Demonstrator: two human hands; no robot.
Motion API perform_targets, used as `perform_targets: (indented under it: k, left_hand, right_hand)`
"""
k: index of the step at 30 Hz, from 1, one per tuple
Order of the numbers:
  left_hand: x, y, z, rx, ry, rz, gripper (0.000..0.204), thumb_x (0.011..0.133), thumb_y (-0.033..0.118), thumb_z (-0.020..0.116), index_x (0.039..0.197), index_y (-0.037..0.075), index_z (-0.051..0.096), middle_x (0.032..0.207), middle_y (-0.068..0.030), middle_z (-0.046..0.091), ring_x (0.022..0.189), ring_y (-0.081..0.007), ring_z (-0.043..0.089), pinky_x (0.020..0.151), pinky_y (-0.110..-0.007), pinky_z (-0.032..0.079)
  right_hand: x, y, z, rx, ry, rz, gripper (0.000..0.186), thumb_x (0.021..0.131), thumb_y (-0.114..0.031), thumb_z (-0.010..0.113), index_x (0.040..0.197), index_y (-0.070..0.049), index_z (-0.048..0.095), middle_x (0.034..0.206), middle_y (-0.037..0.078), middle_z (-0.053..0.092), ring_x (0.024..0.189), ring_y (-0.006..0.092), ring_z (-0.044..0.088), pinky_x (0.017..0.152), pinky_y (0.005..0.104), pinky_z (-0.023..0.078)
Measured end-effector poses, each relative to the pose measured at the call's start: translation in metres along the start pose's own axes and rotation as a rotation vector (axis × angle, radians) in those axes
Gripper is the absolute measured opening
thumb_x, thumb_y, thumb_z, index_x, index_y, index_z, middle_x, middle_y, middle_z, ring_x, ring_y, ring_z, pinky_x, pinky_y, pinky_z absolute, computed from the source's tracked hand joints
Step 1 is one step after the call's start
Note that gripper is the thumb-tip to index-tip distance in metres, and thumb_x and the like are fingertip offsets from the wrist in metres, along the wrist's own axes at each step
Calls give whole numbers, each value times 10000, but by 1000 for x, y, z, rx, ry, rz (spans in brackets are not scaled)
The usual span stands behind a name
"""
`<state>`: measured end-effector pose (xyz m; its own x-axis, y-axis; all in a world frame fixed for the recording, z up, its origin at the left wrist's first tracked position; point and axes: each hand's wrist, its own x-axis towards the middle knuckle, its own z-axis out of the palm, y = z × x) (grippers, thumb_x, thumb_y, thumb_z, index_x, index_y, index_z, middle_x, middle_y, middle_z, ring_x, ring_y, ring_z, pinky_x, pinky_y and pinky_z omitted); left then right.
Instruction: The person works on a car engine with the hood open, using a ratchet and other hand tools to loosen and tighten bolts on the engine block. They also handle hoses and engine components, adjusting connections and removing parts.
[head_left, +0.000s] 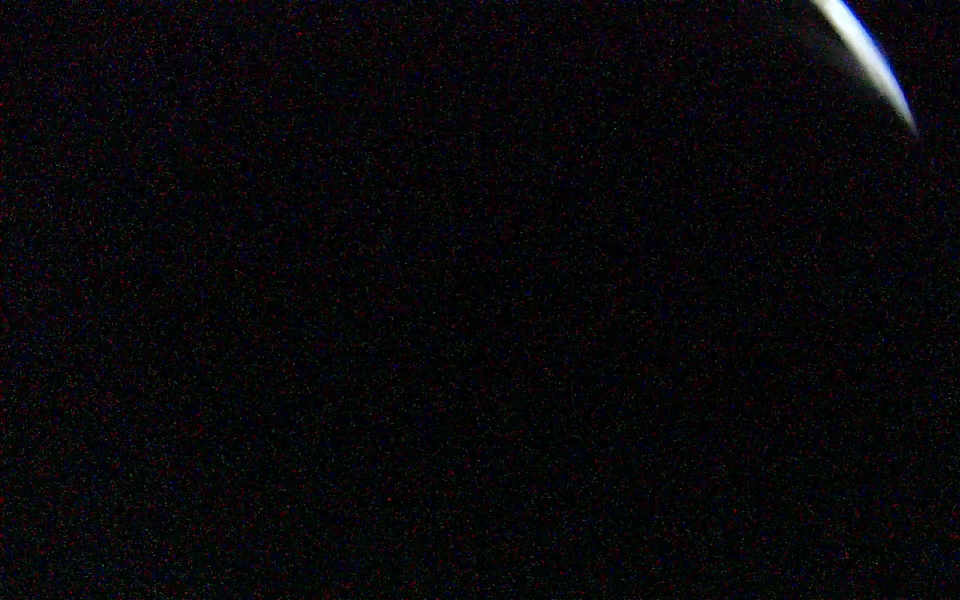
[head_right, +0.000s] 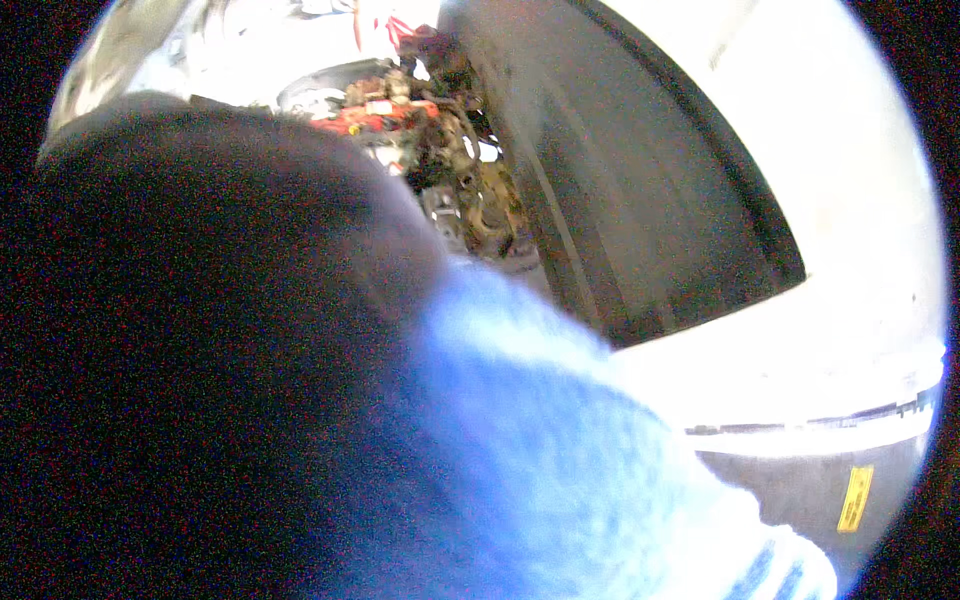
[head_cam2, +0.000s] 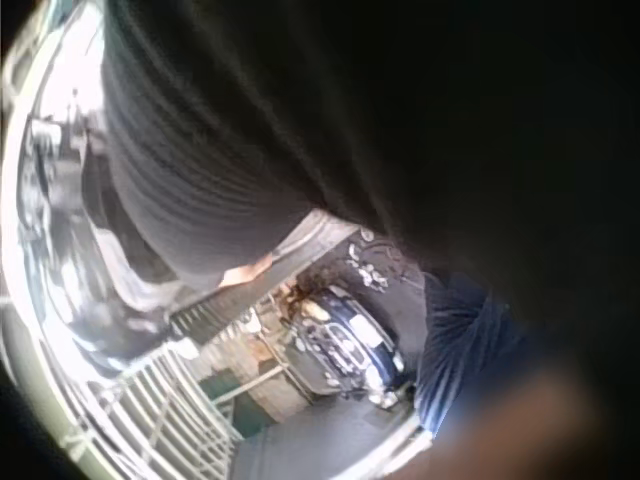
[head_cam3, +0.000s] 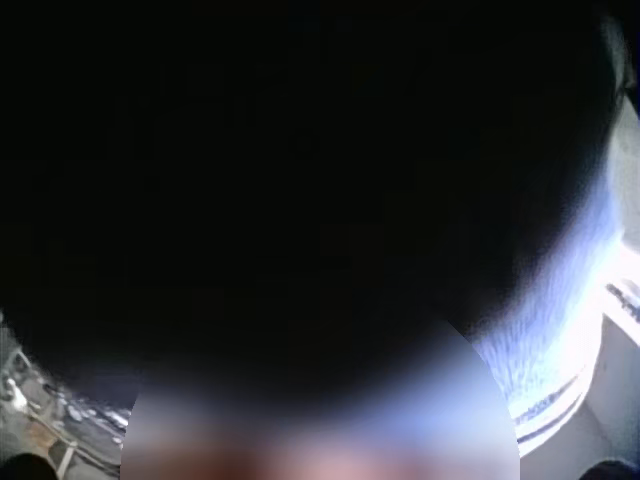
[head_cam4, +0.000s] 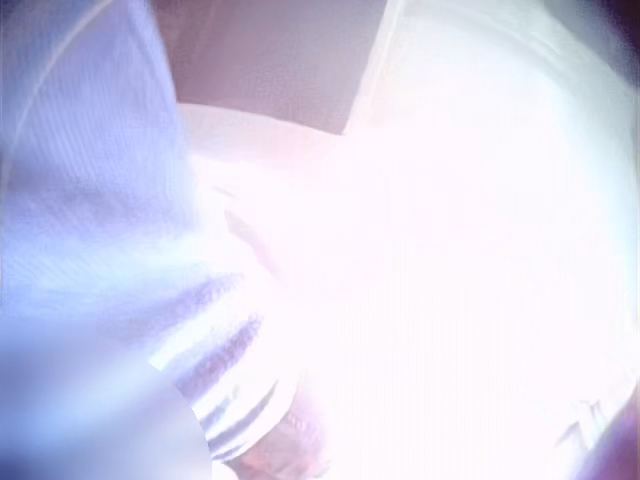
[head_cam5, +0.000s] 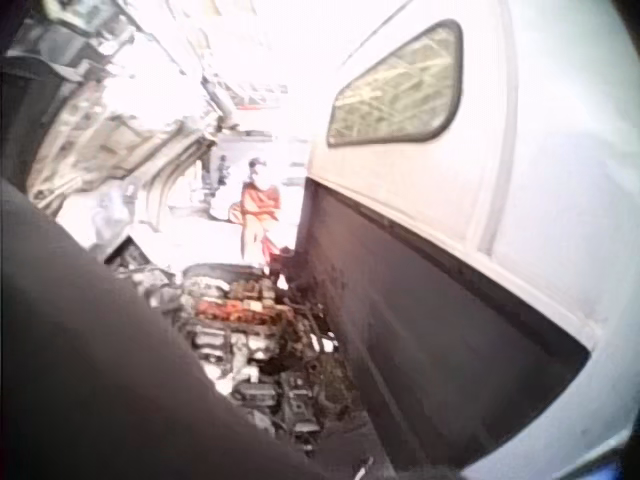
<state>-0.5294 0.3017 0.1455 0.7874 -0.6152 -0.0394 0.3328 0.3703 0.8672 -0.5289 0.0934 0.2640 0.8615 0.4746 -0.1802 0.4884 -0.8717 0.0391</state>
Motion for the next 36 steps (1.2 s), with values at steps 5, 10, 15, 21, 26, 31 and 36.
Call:
perform_targets:
  k: [5,10,15,21,26,31,36]
  left_hand:
    - [-55,6,10,-134,67,23,291,975,326,657,1081,58,702,939,-88,699,778,-207,652,680,-375,528]
    - [-116,1,12,-253,214,88,291,984,334,646,1084,64,691,932,-82,688,763,-200,644,664,-371,525]
    - [-165,-12,24,-359,328,171,291,993,341,635,1088,70,681,925,-77,678,749,-194,636,647,-366,523]
    - [-233,-37,62,-516,494,324,291,1004,350,621,1092,77,668,917,-70,665,732,-186,626,628,-361,520]
    - [-270,-87,85,-611,744,489,291,1013,358,610,1096,82,657,910,-64,655,717,-180,618,612,-357,518]
    - [-307,-155,136,-561,1196,175,266,1034,279,563,1139,61,673,967,-63,671,753,-182,626,701,-342,542]
    - [-422,-239,206,-431,1823,154,521,1018,329,597,1473,84,537,1095,-98,676,875,-190,617,701,-340,539]
  right_hand:
    - [-4,-59,-27,3,176,-239,302,931,-341,680,1005,-60,764,998,180,747,936,362,714,818,463,578]
    - [16,-145,-48,73,368,-694,285,938,-330,682,997,-62,758,984,173,743,922,359,707,804,460,575]
    - [13,-240,-65,147,543,-1198,268,944,-318,683,989,-63,753,971,166,738,908,357,699,790,457,573]
    - [-34,-356,-78,304,659,-1720,249,952,-304,685,979,-65,746,955,158,733,890,354,690,774,454,570]
    - [-72,-359,-59,505,464,-1593,271,961,-330,684,919,-63,704,859,156,712,788,378,673,703,477,546]
    - [-97,-291,-14,533,-299,-1163,185,962,-164,719,936,14,674,762,114,706,689,155,668,673,334,533]
    - [-153,-329,81,657,-714,-1340,193,935,-168,758,1009,-6,683,924,102,711,839,181,689,773,323,548]
